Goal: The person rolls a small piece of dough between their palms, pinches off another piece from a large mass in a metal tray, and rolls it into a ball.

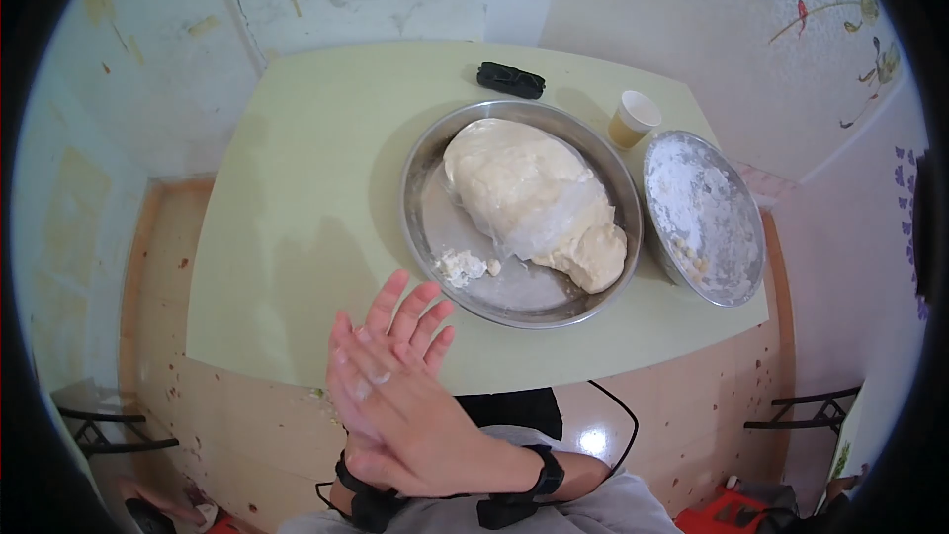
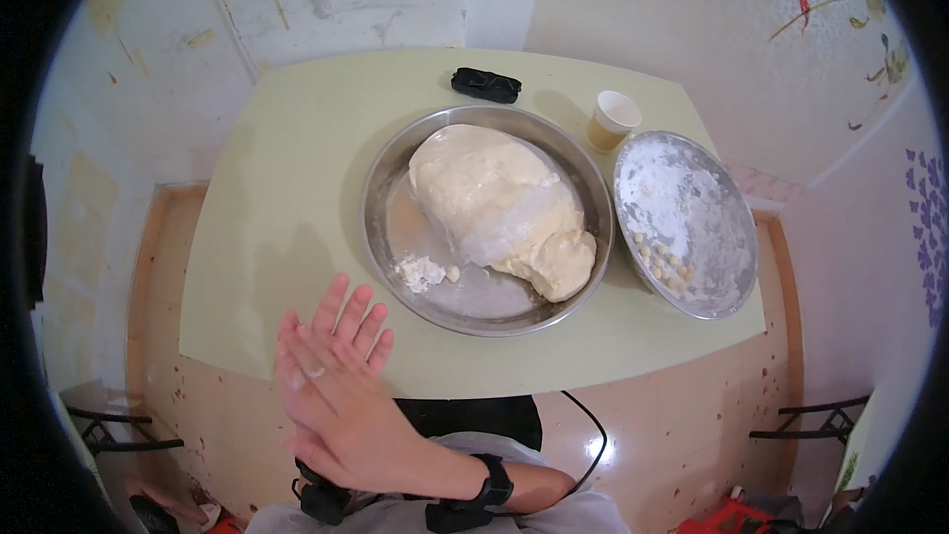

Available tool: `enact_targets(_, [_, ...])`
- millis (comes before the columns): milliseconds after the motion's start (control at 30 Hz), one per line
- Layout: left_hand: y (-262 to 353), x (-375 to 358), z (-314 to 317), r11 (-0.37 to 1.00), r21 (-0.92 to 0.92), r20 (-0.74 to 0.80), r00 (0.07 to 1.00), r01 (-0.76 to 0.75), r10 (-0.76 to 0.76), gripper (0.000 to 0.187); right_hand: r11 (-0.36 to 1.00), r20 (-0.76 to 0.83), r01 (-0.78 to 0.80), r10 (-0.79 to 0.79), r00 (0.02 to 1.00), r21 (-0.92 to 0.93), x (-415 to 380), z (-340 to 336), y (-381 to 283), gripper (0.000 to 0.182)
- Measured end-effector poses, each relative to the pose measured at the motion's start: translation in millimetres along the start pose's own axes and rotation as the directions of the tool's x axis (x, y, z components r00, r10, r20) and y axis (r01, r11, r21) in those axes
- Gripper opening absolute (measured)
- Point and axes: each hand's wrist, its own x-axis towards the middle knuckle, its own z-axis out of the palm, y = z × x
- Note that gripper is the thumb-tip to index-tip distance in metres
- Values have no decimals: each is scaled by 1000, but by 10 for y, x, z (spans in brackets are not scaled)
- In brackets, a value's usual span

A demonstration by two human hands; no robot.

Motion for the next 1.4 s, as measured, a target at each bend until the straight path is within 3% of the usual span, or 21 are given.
enact_targets(67, [-62, 43, -91, 999, -33, -15, 1000, -19, 18, 73, 1000, 40, 13, -13, 999, -23, 11, -7, -99, 74])
enact_targets(133, [-218, 47, -163, 973, -200, 261, 963, 116, -61, 73, 999, 33, 30, -30, 999, -21, 71, -47, -82, 75])
enact_targets(167, [-263, -4, -61, 973, -200, 262, 963, 117, -62, 73, 999, 29, 48, -47, 998, -22, 115, -86, -67, 76])
enact_targets(233, [-295, -134, 213, 918, 319, -9, 970, 234, -244, 75, 998, 6, 7, -6, 1000, -61, 182, -174, 17, 74])
enact_targets(267, [-275, -146, 229, 919, 319, -6, 970, 233, -244, 75, 995, -17, -36, 34, 999, -96, 196, -211, 64, 73])
enact_targets(333, [-220, -165, 217, 986, 20, 137, 976, 166, -167, 74, 993, -38, -57, 53, 998, -105, 163, -247, 124, 72])
enact_targets(433, [-56, -99, 189, 999, -15, 107, 993, 48, -46, 75, 983, 37, -43, 51, 998, -180, 58, -197, 119, 72])
enact_targets(567, [70, 3, 37, 996, -32, 39, 996, -78, 80, 77, 998, 65, 0, 5, 998, -68, -41, -50, -45, 73])
enact_targets(667, [-138, 36, -91, 997, -15, 38, 996, -81, 81, 78, 999, 60, 45, -43, 997, -23, 55, -103, -112, 79])
enact_targets(733, [-393, 20, -127, 989, -55, 201, 972, 134, -121, 77, 999, 52, 24, -26, 998, 39, 149, -193, -98, 75])
enact_targets(767, [-405, -12, -14, 989, -53, 203, 971, 136, -123, 77, 999, 49, 24, -26, 998, 37, 188, -231, -48, 75])
enact_targets(833, [-348, -143, 307, 964, 250, 156, 979, 89, -131, 74, 994, -52, -30, 24, 998, -108, 207, -285, 102, 80])
enact_targets(867, [-291, -152, 359, 964, 249, 158, 978, 91, -133, 74, 993, -53, -31, 25, 998, -111, 179, -302, 135, 80])
enact_targets(933, [-124, -124, 385, 989, -30, 59, 988, 142, -140, 76, 982, -17, -57, 55, 998, -178, 133, -319, 181, 78])
enact_targets(967, [-90, -85, 341, 990, -31, 59, 989, 137, -135, 76, 983, -13, -53, 51, 999, -178, 105, -286, 184, 78])
enact_targets(1033, [-58, -1, 223, 975, -42, 379, 899, -219, 219, 69, 990, 36, -4, 9, 999, -140, -2, -174, 158, 77])
enact_targets(1067, [-24, 4, 226, 975, -42, 377, 900, -219, 219, 69, 990, 37, -4, 9, 999, -139, -35, -119, 126, 77])
enact_targets(1133, [23, -3, 245, 996, 70, -93, 993, -60, 67, 76, 998, 29, 53, -53, 998, -31, -58, -41, 15, 75])
enact_targets(1267, [-258, -61, 154, 962, 269, -13, 998, 56, -55, 80, 998, 66, 68, -68, 996, -3, 100, -192, -86, 80])
enact_targets(1333, [-251, -167, 395, 893, 352, 50, 947, 282, -318, 80, 998, 21, 30, -29, 999, -63, 179, -252, 35, 80])
enact_targets(1400, [-230, -178, 410, 908, 349, 73, 959, 232, -273, 79, 992, -24, -14, 11, 1000, -124, 165, -278, 122, 80])
